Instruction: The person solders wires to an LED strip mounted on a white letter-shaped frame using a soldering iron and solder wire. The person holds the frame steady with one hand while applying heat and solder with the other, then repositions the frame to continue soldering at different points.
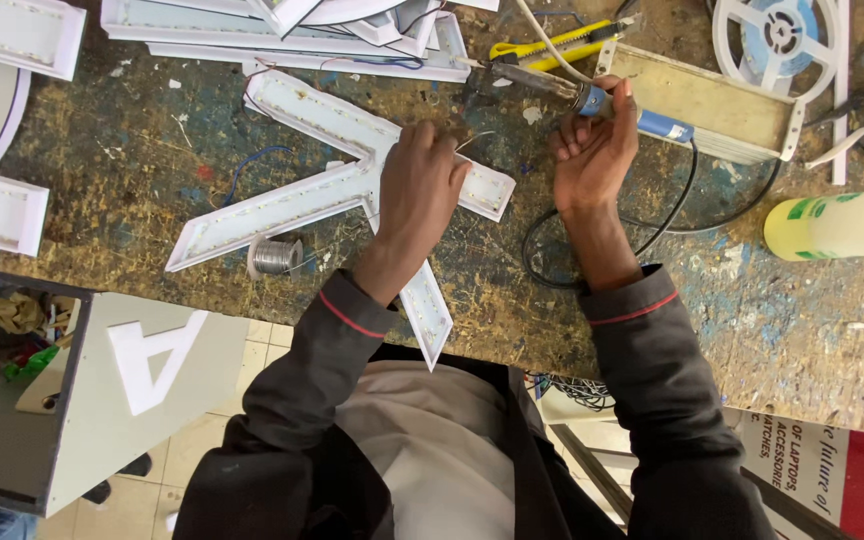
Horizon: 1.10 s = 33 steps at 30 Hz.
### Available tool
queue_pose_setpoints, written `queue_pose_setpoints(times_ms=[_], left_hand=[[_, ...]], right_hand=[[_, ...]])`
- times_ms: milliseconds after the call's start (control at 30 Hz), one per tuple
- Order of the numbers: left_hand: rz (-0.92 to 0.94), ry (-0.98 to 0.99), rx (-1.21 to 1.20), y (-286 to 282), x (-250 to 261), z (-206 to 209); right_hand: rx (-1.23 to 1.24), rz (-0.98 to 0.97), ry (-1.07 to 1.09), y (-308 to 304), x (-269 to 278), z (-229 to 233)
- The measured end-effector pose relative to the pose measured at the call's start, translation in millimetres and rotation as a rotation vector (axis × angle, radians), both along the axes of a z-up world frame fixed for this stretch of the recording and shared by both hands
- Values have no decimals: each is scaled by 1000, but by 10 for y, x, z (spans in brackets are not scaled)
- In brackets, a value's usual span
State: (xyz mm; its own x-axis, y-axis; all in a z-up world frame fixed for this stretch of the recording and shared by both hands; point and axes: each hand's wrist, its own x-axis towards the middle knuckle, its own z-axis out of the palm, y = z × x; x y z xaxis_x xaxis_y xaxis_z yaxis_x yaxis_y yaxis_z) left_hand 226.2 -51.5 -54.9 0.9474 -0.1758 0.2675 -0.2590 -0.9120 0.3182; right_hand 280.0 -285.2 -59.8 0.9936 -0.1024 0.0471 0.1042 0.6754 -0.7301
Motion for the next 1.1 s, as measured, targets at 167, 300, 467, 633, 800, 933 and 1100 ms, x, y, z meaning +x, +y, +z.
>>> queue_pose_setpoints(times_ms=[167,300,467,633,800,933,1100], left_hand=[[-83,-42,-140,92,4,58],[-182,-24,-215,200,-176,332],[-237,87,-124,346,-446,650],[-425,27,-217,545,-742,914],[-516,-131,-106,702,-1047,784],[-456,-151,-47,852,-1408,834],[-262,-170,-66,956,-1781,610]], right_hand=[[-4,-18,24,15,-23,48],[-32,-13,17,7,-21,40],[42,-36,70,-16,20,50],[35,-28,51,-41,22,-14],[42,4,30,-48,32,-3],[23,-33,39,-57,12,-58],[-106,104,-39,54,-90,63]])
